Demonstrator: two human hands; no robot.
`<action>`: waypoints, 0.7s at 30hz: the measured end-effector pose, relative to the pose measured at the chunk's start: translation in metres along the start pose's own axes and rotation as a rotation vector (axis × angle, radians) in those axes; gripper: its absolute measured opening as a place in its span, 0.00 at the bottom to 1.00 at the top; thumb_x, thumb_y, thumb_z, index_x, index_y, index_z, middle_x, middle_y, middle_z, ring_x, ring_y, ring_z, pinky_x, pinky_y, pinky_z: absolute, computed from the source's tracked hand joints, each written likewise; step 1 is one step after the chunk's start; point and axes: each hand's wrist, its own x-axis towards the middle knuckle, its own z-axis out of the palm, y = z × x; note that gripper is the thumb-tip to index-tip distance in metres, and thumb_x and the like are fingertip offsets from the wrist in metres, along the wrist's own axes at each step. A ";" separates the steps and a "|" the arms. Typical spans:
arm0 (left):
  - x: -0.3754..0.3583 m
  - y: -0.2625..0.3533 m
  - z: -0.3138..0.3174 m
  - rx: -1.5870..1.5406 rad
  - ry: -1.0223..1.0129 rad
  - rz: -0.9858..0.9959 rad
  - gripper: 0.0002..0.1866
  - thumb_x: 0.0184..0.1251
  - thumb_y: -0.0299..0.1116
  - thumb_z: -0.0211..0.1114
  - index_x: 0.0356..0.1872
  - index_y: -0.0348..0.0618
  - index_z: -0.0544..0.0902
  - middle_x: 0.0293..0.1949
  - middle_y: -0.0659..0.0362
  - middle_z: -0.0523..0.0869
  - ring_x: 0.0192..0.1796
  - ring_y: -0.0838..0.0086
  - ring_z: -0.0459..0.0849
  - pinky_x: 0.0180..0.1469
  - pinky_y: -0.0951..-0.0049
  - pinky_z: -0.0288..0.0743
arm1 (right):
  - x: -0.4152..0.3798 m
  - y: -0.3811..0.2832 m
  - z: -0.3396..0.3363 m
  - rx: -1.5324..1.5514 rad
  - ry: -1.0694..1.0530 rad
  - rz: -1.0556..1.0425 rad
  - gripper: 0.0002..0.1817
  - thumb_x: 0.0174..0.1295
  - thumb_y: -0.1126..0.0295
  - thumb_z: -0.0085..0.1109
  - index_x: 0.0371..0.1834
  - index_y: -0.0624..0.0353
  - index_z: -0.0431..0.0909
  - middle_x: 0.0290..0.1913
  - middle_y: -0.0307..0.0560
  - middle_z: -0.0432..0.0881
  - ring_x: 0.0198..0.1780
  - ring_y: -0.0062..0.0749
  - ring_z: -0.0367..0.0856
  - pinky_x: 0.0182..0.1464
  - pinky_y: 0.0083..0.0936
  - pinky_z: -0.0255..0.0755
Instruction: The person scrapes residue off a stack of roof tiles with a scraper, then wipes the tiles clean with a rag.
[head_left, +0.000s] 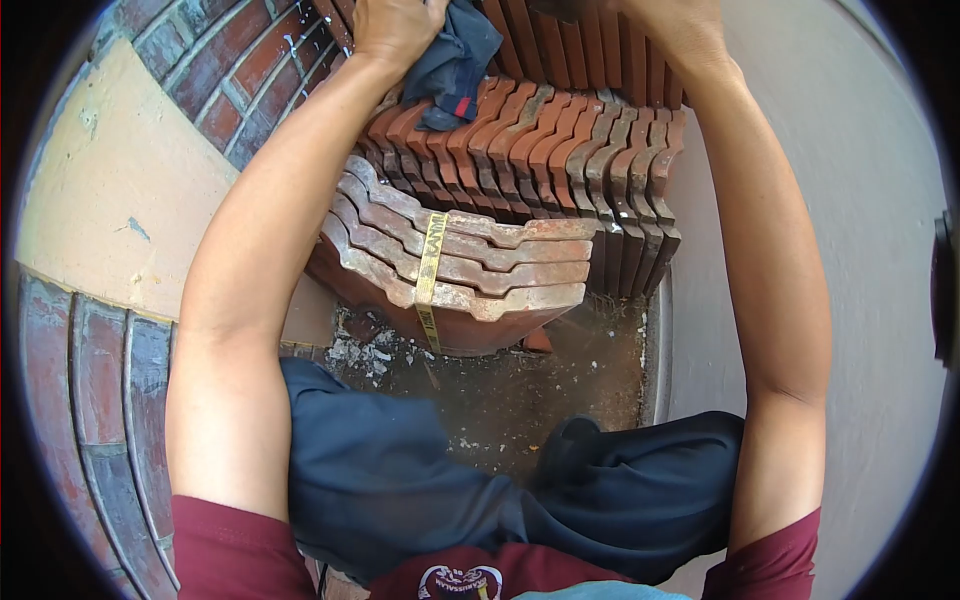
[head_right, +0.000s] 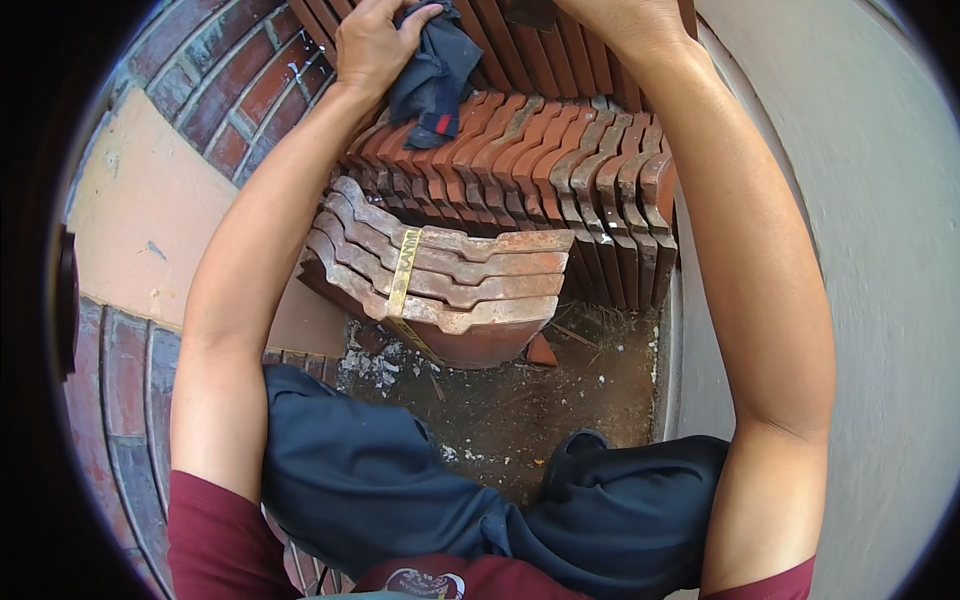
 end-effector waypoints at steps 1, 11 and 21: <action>-0.007 -0.002 0.005 0.043 -0.035 0.042 0.12 0.64 0.37 0.75 0.30 0.41 0.82 0.31 0.50 0.83 0.35 0.48 0.84 0.37 0.54 0.78 | -0.001 0.002 -0.001 0.018 -0.007 0.016 0.22 0.64 0.64 0.73 0.54 0.66 0.77 0.34 0.55 0.86 0.34 0.40 0.87 0.40 0.32 0.80; -0.004 -0.009 0.013 0.045 0.019 0.140 0.12 0.64 0.38 0.74 0.29 0.43 0.80 0.31 0.51 0.80 0.33 0.51 0.84 0.34 0.55 0.78 | -0.017 0.006 -0.005 0.048 -0.058 0.062 0.21 0.64 0.62 0.73 0.51 0.65 0.77 0.32 0.52 0.85 0.33 0.34 0.85 0.38 0.31 0.78; -0.067 0.006 0.030 0.065 -0.471 0.099 0.14 0.63 0.40 0.74 0.30 0.39 0.83 0.32 0.52 0.85 0.33 0.47 0.88 0.36 0.50 0.81 | -0.027 -0.005 0.003 0.235 -0.088 0.050 0.15 0.66 0.67 0.72 0.45 0.63 0.76 0.29 0.42 0.82 0.29 0.21 0.80 0.33 0.22 0.75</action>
